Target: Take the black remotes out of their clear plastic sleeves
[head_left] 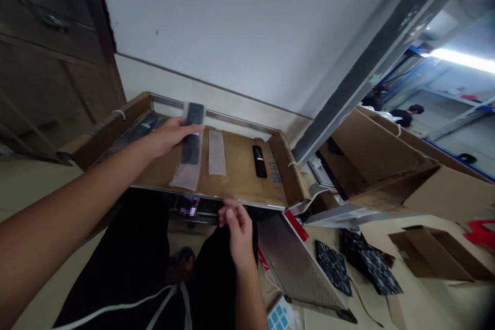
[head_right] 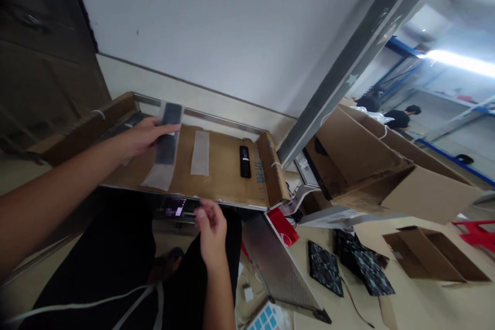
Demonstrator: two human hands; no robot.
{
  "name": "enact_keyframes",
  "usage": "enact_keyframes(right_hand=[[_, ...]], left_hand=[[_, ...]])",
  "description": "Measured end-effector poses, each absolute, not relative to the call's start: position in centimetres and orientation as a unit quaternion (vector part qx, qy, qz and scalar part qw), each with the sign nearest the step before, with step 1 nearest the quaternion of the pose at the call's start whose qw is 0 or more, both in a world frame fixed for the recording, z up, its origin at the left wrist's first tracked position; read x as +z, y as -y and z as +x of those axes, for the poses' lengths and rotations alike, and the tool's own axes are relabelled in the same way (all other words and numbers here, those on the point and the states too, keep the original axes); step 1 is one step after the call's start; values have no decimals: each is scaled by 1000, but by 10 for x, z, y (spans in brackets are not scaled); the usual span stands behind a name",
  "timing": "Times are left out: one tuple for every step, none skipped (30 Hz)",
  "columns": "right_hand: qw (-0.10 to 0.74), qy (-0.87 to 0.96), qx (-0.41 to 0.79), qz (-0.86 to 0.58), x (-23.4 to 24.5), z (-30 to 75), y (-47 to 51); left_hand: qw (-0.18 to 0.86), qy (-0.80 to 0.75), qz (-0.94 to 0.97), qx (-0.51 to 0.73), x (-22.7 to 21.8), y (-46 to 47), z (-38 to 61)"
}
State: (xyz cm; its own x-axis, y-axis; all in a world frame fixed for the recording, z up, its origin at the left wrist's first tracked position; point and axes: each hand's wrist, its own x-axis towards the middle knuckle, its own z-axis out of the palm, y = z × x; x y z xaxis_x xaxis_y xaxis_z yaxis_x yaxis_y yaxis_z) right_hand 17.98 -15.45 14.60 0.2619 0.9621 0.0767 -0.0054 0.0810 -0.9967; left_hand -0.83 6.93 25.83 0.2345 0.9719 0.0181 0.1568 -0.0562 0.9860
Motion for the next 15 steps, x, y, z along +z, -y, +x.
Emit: enact_keyframes(right_hand=[[596,454,432,-503,163,181,149],[601,464,439,-480,178,182,143],[596,474,442,-474,191,182,137],[586,480,451,-472,201,181,131],[580,475,463,-473,209,180,127],[576,462,478,-475,214,179,125],[576,447,496,-471,217,177,125],[577,433,513,-465,219,175,127],[579,424,525,-459,220,173,129],[578,422,533,-452,220,173,133],[574,425,540,-446,220,173,138],[566,430,547,-442,219,173,142],[557,433,556,-440,219,175,147],[545,435,568,-439,218,177,151],[531,435,580,-438,217,179,156]], left_hand=[[520,-440,603,415,268,-57,4],[520,-416,613,426,277,-43,17],[513,-399,625,432,285,-29,29],[503,-391,639,431,291,-15,39],[484,-389,650,438,296,-2,47],[465,-390,659,445,300,10,51],[448,-392,662,456,303,19,53],[436,-393,662,467,305,26,53],[431,-391,657,479,307,32,50],[432,-386,649,493,308,36,46],[434,-380,641,507,309,40,40],[436,-375,633,519,309,43,34],[434,-373,628,528,308,47,28],[431,-374,626,531,306,51,21],[427,-379,628,529,301,56,14]])
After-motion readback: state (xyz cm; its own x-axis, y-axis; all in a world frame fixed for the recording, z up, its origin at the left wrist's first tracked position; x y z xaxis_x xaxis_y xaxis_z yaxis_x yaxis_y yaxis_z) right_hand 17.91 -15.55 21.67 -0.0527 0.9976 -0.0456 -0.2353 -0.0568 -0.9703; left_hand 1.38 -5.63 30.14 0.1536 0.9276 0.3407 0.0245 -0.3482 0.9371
